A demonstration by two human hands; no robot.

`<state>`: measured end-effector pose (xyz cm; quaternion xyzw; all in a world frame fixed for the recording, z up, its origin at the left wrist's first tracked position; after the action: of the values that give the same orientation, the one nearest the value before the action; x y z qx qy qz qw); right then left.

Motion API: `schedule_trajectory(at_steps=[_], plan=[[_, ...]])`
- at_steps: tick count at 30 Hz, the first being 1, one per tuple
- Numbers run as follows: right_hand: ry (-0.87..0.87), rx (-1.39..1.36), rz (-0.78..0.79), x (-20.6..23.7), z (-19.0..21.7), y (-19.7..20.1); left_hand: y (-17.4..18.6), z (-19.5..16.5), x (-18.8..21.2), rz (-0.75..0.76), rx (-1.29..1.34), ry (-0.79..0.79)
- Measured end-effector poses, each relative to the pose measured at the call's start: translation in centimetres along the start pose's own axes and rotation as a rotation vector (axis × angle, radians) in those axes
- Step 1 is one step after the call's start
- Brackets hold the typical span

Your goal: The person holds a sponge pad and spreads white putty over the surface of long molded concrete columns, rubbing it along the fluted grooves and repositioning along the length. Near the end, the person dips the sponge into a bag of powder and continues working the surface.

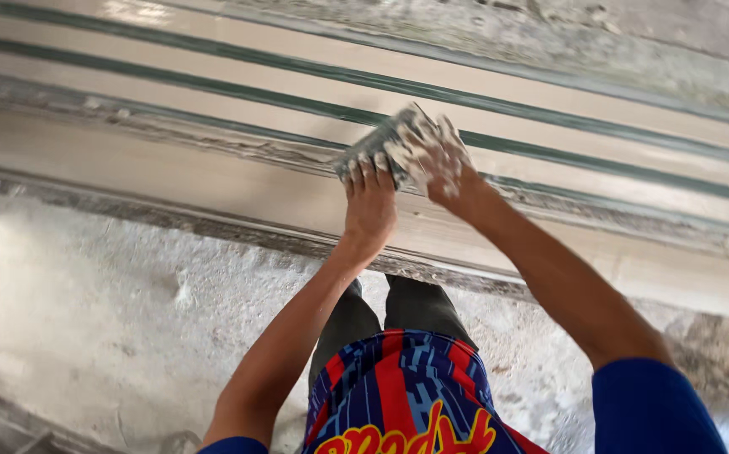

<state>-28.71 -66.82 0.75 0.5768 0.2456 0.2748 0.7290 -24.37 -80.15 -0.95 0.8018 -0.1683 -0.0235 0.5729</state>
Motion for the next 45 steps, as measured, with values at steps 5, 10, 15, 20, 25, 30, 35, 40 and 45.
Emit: schedule_trajectory(at_steps=[5, 10, 15, 20, 25, 30, 35, 40, 45], plan=[[0.132, -0.055, 0.19, -13.8, -2.0, -4.1, -0.4, 8.4, -4.4, -0.135, 0.095, 0.294], [0.123, 0.028, 0.534, -18.7, -3.5, -7.4, -0.5, 11.2, -7.1, -0.128, 0.25, 0.355], [0.282, -0.082, 0.432, -18.3, -4.5, -5.8, -0.4, 10.3, -6.7, 0.115, 0.338, 0.443], [0.402, -0.08, 0.318, -21.8, -3.6, -6.4, 1.6, 14.7, -7.3, -0.068, 0.217, 0.436], [0.343, -0.018, 0.514, -22.8, -4.9, -8.8, -0.2, 14.9, -7.2, -0.196, 0.249, 0.372], [0.282, 0.0, 0.621, -17.2, -8.5, -8.2, -3.5, 8.7, -7.1, -0.109, 0.392, 0.325], [0.226, -0.013, 0.64, -8.7, -13.4, -5.3, -6.0, -0.9, -8.3, -0.067, 0.383, 0.28], [0.148, 0.024, 0.666, 0.4, -18.7, -2.8, -9.2, -11.5, -8.5, -0.104, 0.397, 0.181], [0.095, 0.067, 0.708, 10.5, -23.1, -0.7, -12.6, -22.6, -8.0, -0.172, 0.347, 0.144]])
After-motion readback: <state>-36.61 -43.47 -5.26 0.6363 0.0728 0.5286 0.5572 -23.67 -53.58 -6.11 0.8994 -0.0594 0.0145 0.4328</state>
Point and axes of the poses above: each hand's wrist, its own x-axis away from the middle knuckle, its own y-axis out of the back of the hand, z = x × y, the point moved 6 cm from there along -x, towards the middle knuckle, and after that the axes turned 4 degrees about -x, right-handed, at the moved point
